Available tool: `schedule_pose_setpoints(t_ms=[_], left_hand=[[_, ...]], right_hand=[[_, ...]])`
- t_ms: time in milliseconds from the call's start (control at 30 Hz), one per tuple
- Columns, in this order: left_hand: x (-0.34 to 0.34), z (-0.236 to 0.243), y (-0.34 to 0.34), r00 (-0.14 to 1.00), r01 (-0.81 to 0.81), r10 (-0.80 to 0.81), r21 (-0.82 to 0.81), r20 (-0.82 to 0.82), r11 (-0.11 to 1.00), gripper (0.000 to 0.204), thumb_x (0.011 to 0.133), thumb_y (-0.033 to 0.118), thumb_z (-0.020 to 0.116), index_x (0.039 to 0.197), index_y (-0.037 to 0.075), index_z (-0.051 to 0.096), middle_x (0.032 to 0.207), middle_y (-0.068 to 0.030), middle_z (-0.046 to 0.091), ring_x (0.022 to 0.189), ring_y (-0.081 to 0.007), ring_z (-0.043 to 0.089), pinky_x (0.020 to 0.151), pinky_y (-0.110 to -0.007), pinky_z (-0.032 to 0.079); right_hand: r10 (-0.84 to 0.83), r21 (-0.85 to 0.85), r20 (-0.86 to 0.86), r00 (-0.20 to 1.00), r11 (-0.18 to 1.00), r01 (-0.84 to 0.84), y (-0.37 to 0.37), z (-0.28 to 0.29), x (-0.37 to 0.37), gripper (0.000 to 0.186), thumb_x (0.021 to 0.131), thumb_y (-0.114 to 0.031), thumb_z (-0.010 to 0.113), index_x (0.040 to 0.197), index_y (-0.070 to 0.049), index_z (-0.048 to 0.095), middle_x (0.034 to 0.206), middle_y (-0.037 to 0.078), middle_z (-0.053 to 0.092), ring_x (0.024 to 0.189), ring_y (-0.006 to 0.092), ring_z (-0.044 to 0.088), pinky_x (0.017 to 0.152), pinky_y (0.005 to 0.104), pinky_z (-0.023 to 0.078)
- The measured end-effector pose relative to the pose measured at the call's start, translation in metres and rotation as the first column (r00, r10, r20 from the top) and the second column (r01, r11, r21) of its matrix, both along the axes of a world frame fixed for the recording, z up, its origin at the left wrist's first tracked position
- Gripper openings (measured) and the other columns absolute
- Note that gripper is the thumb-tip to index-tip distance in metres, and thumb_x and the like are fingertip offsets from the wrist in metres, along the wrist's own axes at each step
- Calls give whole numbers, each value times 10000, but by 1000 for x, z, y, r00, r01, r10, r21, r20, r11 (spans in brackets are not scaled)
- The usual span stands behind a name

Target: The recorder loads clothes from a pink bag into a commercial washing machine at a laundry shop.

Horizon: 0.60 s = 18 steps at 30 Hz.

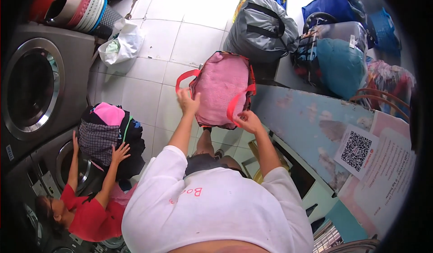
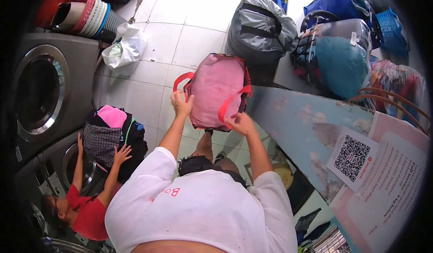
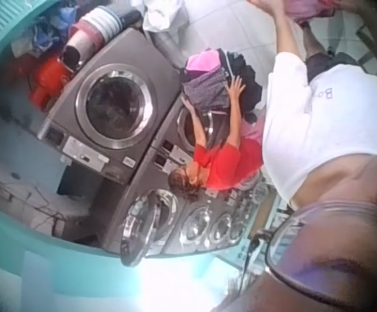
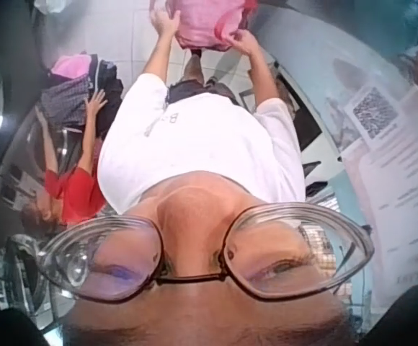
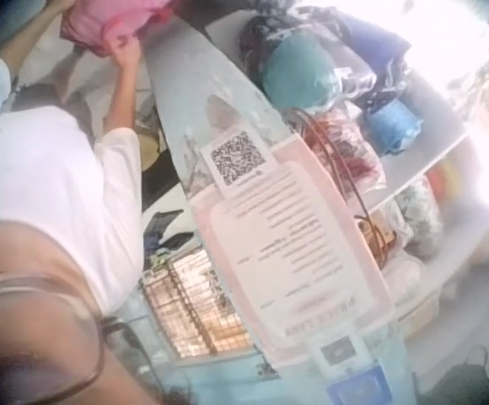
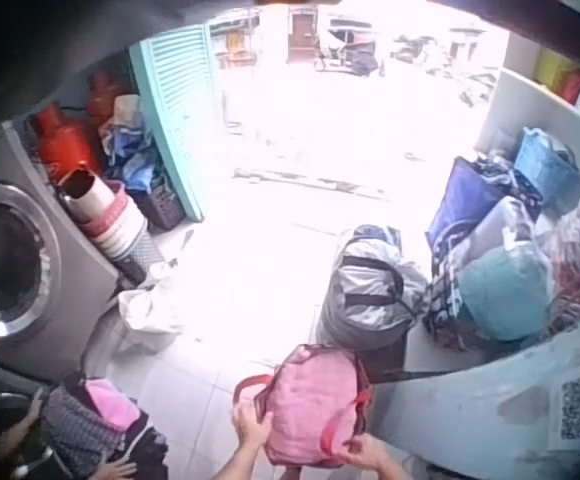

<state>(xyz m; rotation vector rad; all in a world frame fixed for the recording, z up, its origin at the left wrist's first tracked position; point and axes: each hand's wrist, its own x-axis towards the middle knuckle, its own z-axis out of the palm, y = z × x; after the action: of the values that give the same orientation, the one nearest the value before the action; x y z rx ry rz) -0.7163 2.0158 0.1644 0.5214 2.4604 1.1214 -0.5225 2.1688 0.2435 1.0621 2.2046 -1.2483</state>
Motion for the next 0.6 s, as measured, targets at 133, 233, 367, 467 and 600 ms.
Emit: schedule_pose_setpoints(t_ms=[133,233,367,467,600], left_hand=[[-9,-22,-6,881,-450,472,-368,-34,814,505,610,362,612,952,22,463,951,-169,474,876,-292,469,778,-362,373],[-5,-42,-18,948,-40,174,-445,265,895,436,679,395,520,888,12,514,880,-177,540,815,-319,520,739,-389,401],[29,-29,-19,978,185,-80,-619,193,763,345,772,278,367,806,-16,544,830,-199,549,796,-314,535,712,-379,419],[47,-5,-42,929,273,-38,-614,367,741,351,791,245,317,785,1,569,833,-177,557,801,-303,535,703,-386,423],[116,13,-110,917,398,-295,-601,268,693,425,800,274,273,673,1,573,652,-154,565,610,-253,559,613,-365,444]], right_hand=[[56,134,-125,991,990,-39,-12,15,40,475,598,-474,600,749,-25,564,620,92,537,618,208,531,559,297,414],[-223,-222,-361,905,964,149,-17,32,48,320,651,-330,622,696,-26,531,594,35,517,551,112,481,519,247,393],[-484,-329,-372,792,867,375,-15,72,47,230,719,-204,571,585,-43,478,533,-49,417,500,45,368,445,208,306],[-350,-285,-487,800,930,233,-26,61,72,244,738,-206,547,565,-55,468,513,-65,376,472,35,319,424,205,249],[-364,-393,-551,751,907,152,-30,66,104,238,741,-162,536,552,-49,447,516,-74,370,487,31,327,430,201,249]])
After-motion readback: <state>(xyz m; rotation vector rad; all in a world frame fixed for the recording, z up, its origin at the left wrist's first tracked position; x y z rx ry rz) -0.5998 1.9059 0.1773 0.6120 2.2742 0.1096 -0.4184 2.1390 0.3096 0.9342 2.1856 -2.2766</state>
